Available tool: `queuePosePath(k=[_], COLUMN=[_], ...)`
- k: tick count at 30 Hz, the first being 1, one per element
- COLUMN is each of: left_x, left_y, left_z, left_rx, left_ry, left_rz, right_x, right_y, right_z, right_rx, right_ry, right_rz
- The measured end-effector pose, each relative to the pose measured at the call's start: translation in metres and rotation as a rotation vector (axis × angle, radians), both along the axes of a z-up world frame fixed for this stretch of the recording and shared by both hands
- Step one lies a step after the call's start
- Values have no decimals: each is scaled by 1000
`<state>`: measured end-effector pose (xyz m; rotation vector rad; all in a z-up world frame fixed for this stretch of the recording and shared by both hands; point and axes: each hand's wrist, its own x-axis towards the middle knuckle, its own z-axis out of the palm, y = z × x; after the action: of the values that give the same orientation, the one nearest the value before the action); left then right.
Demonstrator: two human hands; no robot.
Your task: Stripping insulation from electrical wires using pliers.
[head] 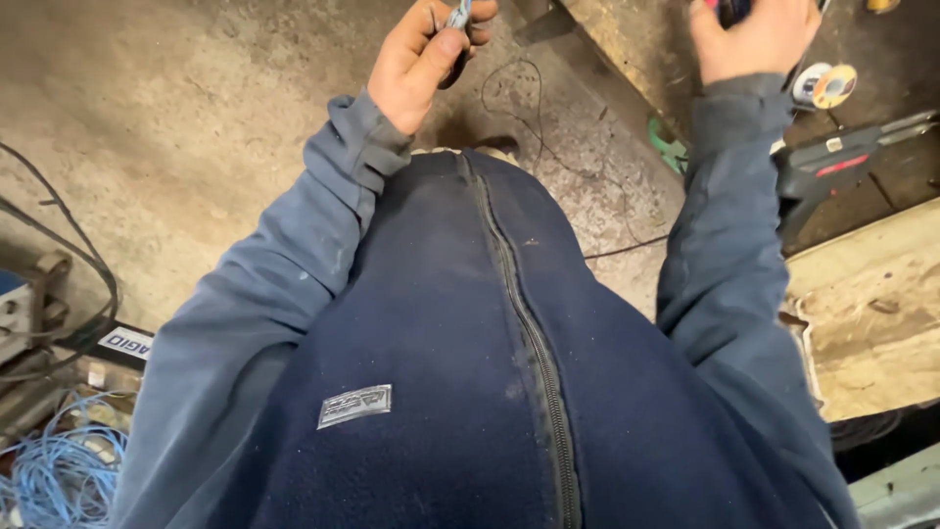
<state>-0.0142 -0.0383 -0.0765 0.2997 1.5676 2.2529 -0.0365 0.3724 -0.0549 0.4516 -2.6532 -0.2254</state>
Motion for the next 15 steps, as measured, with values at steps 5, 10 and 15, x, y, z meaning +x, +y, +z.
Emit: queuePosePath(k=[5, 10, 15], left_x=[-21, -44, -62], left_y=[-4, 5, 19], left_z=[-15, -12, -24], left_rx=[99, 142, 190], left_ry=[-2, 44, 134], left_rz=[-17, -121, -201], right_x=[29, 47, 39], right_y=[-28, -78, -124], right_z=[7, -8, 22], right_rx=[-2349, -1824, -1170], right_ry=[-369, -669, -762], right_rz=[-73, -48, -11])
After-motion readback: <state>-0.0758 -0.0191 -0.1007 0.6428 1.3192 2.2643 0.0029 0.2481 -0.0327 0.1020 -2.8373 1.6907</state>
